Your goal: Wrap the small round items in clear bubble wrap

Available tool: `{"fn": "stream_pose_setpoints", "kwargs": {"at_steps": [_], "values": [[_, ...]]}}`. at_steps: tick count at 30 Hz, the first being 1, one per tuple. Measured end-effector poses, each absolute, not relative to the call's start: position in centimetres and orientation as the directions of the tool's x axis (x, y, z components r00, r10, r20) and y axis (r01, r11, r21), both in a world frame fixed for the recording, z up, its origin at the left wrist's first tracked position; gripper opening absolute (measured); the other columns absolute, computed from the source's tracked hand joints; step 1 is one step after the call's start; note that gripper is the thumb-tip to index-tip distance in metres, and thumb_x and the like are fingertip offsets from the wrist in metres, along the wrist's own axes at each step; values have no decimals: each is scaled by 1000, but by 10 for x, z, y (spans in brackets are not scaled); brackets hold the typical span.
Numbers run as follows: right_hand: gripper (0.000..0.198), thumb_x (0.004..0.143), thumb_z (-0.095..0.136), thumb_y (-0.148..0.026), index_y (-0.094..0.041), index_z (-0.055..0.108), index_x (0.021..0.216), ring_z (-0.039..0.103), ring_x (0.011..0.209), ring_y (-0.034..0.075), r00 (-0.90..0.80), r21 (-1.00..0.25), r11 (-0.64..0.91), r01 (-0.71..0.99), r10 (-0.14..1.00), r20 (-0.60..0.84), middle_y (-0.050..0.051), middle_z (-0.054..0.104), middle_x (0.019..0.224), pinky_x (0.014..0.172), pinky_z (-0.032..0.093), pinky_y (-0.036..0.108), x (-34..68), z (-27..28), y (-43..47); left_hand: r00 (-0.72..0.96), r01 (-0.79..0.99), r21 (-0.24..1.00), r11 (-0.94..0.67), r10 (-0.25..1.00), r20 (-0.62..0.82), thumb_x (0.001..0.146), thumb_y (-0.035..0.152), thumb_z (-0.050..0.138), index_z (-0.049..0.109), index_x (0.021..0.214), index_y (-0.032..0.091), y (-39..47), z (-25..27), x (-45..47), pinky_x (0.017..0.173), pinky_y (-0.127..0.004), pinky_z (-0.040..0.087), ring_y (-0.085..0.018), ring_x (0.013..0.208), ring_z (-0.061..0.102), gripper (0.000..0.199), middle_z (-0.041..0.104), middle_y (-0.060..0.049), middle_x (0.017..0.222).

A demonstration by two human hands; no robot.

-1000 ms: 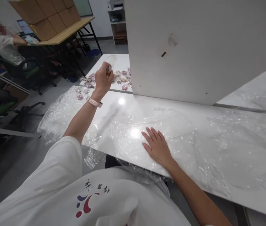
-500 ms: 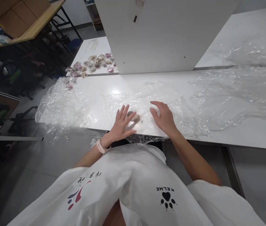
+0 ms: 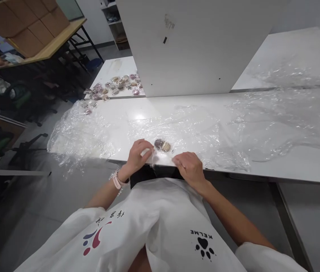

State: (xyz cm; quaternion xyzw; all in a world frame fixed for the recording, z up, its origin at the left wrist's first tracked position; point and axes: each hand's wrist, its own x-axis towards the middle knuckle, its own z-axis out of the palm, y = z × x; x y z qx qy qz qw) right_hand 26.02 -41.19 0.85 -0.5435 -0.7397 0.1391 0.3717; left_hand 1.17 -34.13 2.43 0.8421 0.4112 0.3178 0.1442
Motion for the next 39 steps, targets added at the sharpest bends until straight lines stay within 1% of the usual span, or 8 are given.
{"fn": "stream_pose_setpoints", "kwargs": {"at_steps": [4,10,16,20,25,29,33,39], "values": [[42,94,50,-54,-20,66,76,63,62,17,100,-739,-99,667,994,-43,3,70,73,62,44,29,269,33,-352,392,737,491,-465,885,249,94,28,59,59,79,21,-283,49,31,73,-37,47,-20,77,58,17,66,-3,79],[21,86,59,-36,-21,70,94,64,82,25,208,-526,-266,808,964,-167,7,72,91,66,44,33,272,22,-300,419,709,364,-603,777,470,93,12,46,59,112,20,-283,47,49,88,-44,46,-25,102,58,24,66,-10,106],[44,95,51,-35,-21,55,137,52,124,34,-65,-415,253,874,907,416,15,59,136,99,43,52,266,20,-334,726,528,521,-670,675,133,86,30,67,42,141,23,-303,20,26,106,-51,45,-31,136,45,61,50,-14,146],[46,96,53,-44,-22,55,137,53,127,28,-378,-460,469,754,883,279,11,60,137,101,43,45,265,8,-345,622,550,631,-548,772,129,91,20,58,49,132,21,-292,15,23,98,-45,51,-26,122,59,41,63,-13,128],[29,100,44,-36,-23,69,100,66,99,24,-290,-553,319,770,946,143,5,74,100,93,44,41,272,10,-343,572,574,733,-366,820,-38,97,36,55,51,125,24,-287,35,20,77,-34,54,-21,94,70,30,72,-6,103],[27,95,53,-46,-25,67,105,66,72,19,-208,-674,71,736,970,-125,-1,70,76,67,45,30,273,24,-340,511,729,631,-265,824,-244,92,45,63,57,112,22,-283,46,23,63,-30,48,-20,68,66,32,70,-1,78],[27,92,58,-37,-22,65,113,66,89,26,-64,-476,78,876,997,44,8,71,100,69,46,34,263,25,-340,377,862,339,-377,924,70,89,33,68,57,111,18,-295,44,29,72,-38,49,-27,89,64,29,68,-11,99],[42,98,50,-41,-26,53,138,55,123,27,-380,-360,474,804,874,302,9,60,137,98,46,45,267,2,-362,680,594,348,-725,684,264,97,22,49,51,131,22,-336,24,5,102,-46,47,-27,128,53,35,58,-12,137]]}}
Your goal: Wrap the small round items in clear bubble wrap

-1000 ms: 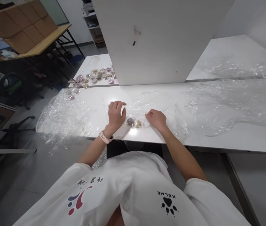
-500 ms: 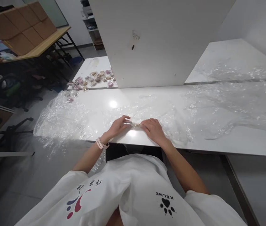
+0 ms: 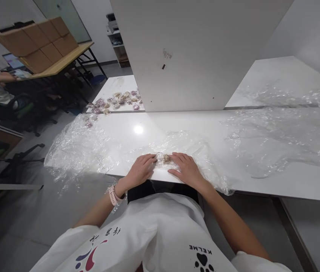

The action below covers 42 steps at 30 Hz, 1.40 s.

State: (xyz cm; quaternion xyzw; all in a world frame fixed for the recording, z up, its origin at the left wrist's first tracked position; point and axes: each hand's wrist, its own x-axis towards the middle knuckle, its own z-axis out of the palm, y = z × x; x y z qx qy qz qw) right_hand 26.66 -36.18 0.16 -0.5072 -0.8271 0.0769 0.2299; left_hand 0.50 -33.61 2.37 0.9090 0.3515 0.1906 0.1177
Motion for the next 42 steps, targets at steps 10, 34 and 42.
{"fn": "stream_pose_setpoints", "kwargs": {"at_steps": [10,34,42], "values": [[37,103,35,-40,-22,67,94,66,76,20,-263,-540,252,803,963,58,4,73,83,67,45,31,283,24,-346,449,690,584,-428,886,119,96,20,44,66,98,21,-303,28,-9,70,-31,52,-18,76,67,22,72,-4,85],[35,96,53,-39,-30,61,129,63,85,21,-90,-554,167,815,982,164,6,58,104,61,47,29,231,-2,-358,1,876,458,-148,952,305,91,56,58,60,109,17,-322,18,50,89,-55,45,-36,105,54,43,63,-17,108],[31,97,54,-37,-28,61,126,63,81,19,-97,-545,150,825,987,126,5,59,102,60,42,27,234,2,-355,-33,589,808,27,999,-10,88,45,65,45,139,19,-322,27,58,109,-51,40,-35,138,41,60,47,-19,145]]}}
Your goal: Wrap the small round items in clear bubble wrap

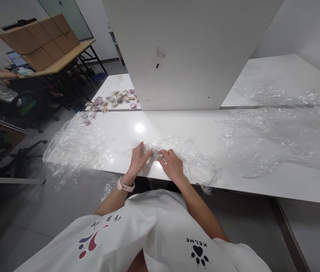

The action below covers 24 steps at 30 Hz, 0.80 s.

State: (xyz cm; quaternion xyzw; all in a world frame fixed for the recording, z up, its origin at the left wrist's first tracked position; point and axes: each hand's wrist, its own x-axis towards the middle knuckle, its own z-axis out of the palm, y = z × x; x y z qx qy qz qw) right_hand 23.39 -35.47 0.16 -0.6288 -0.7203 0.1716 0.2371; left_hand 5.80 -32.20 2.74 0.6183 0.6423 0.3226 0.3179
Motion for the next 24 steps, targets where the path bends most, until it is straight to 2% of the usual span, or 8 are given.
{"fn": "stream_pose_setpoints", "kwargs": {"at_steps": [3,5,7,11,15,19,21,24], "values": [[30,96,55,-35,-28,60,125,63,83,19,-87,-575,142,805,989,123,5,60,103,61,42,26,234,0,-354,-143,73,963,260,958,-248,82,39,75,42,141,25,-321,31,62,111,-41,39,-30,144,37,69,41,-15,153],[31,95,55,-34,-27,59,125,63,85,19,-74,-607,143,782,988,138,5,61,104,62,43,26,234,-2,-354,-109,-221,909,354,917,-384,74,30,80,51,131,23,-317,36,67,106,-37,43,-27,134,50,64,53,-14,141],[31,95,54,-32,-25,58,125,63,85,19,-62,-649,149,746,986,154,5,62,104,64,44,27,235,-5,-355,-3,-358,824,438,883,-470,69,24,82,60,114,18,-314,40,73,97,-35,48,-24,111,63,51,65,-12,118],[30,92,53,-28,-23,56,122,61,79,17,-30,-746,139,651,987,158,4,63,104,69,46,31,237,-8,-357,93,-268,884,383,923,-372,61,22,86,67,96,15,-319,36,92,88,-33,50,-18,86,65,41,69,-5,92],[24,91,53,-31,-21,55,113,59,75,17,-19,-861,130,492,990,138,5,63,101,70,48,33,242,-11,-356,39,-129,976,174,985,-170,63,24,86,67,116,19,-338,25,109,94,-34,49,-22,102,65,56,71,-6,110],[30,91,58,-37,-21,55,116,63,97,19,-58,-979,164,119,986,158,7,63,109,87,52,37,250,-7,-357,134,-157,981,117,986,-96,74,33,81,63,127,23,-345,17,112,97,-35,50,-22,108,65,56,69,-7,120],[37,91,61,-43,-23,57,122,62,110,20,-111,-991,86,-99,989,97,8,64,118,98,50,40,252,1,-363,104,-178,980,88,992,-71,78,36,78,60,126,22,-340,18,107,93,-34,52,-19,100,67,53,70,-7,114],[41,93,59,-53,-22,64,119,63,112,23,-234,-947,-182,-263,965,-121,9,67,117,99,52,42,250,13,-380,-32,-187,981,-49,999,44,82,38,75,52,123,23,-329,30,92,87,-30,52,-16,93,67,49,69,-4,106]]}}
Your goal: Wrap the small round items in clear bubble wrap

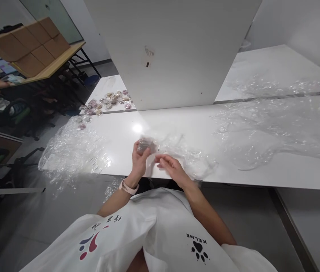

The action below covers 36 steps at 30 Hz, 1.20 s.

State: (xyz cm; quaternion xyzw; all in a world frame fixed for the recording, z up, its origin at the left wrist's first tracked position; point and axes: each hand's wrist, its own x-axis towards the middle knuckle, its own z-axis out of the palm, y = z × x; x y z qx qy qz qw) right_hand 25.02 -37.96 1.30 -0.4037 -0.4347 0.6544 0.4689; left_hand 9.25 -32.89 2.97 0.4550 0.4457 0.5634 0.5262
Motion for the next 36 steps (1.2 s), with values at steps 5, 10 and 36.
{"fn": "stream_pose_setpoints", "kwargs": {"at_steps": [5,10,36], "values": [[50,94,53,-62,-21,62,120,66,111,24,-253,-706,-463,-536,886,-389,12,70,118,95,56,44,254,20,-379,77,-110,980,-166,982,175,85,36,73,51,115,23,-334,68,64,82,-26,51,-14,88,64,38,65,-2,99],[27,98,54,-43,-20,64,109,70,99,19,-281,-537,-580,-612,795,-537,8,73,110,93,57,38,266,35,-330,624,82,995,52,776,-92,82,40,74,64,111,18,-351,86,57,68,-26,47,-14,76,58,38,64,-4,93],[26,98,51,-37,-32,73,111,69,99,25,-146,-738,386,554,917,371,6,73,109,87,58,45,319,57,-379,699,-273,628,729,599,-391,85,25,67,70,102,13,-324,73,93,110,-47,49,-30,118,65,21,71,-17,117]]}}
